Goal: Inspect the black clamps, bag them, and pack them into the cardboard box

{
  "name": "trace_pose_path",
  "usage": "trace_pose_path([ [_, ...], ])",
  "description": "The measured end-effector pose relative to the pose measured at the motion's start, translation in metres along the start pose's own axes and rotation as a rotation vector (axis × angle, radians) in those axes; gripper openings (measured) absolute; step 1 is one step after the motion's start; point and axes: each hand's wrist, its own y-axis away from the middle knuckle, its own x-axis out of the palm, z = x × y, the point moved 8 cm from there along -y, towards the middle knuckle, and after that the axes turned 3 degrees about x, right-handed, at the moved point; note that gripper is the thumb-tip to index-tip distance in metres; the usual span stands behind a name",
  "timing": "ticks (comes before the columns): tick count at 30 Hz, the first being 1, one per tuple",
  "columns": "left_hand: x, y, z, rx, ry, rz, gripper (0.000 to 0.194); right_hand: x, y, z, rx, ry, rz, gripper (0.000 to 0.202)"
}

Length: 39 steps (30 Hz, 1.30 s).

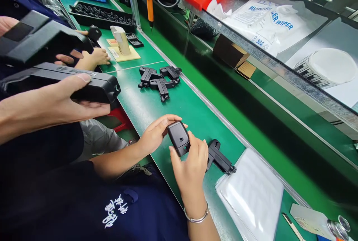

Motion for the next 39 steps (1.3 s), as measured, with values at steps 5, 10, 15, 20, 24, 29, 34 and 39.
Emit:
trace_pose_path([
  [5, 0.001, 0.008, 0.011, -0.013, -0.113, 0.015, 0.061, 0.002, 0.009, -0.001, -0.051, 0.111, -0.125, 0.054],
  [10, 0.0, 0.004, 0.027, -0.154, 0.25, -0.004, 0.056, 0.0, 0.026, -0.011, -0.175, 0.052, -0.125, 0.063],
  [15, -0.001, -0.001, 0.033, -0.225, 0.434, 0.143, 0.061, 0.01, 0.025, -0.082, 0.365, -0.485, 0.072, 0.07],
  [20, 0.0, 0.0, 0.035, -0.204, 0.419, 0.253, 0.058, 0.045, 0.041, -0.09, 0.72, -0.965, 0.347, 0.06],
  [24, -0.001, 0.0, 0.032, -0.175, 0.357, 0.222, 0.054, 0.03, 0.042, -0.085, 0.707, -0.871, 0.181, 0.057],
  [29, -0.003, 0.002, 0.034, -0.065, 0.12, 0.236, 0.068, -0.001, 0.042, -0.075, 0.619, -0.534, 0.016, 0.063],
  [34, -0.005, 0.004, 0.041, -0.016, 0.013, 0.26, 0.063, -0.032, 0.031, -0.034, 0.218, -0.158, -0.079, 0.066],
  [39, -0.005, 0.006, 0.039, 0.03, -0.01, 0.298, 0.06, -0.042, 0.022, -0.006, 0.013, -0.081, -0.093, 0.073],
])
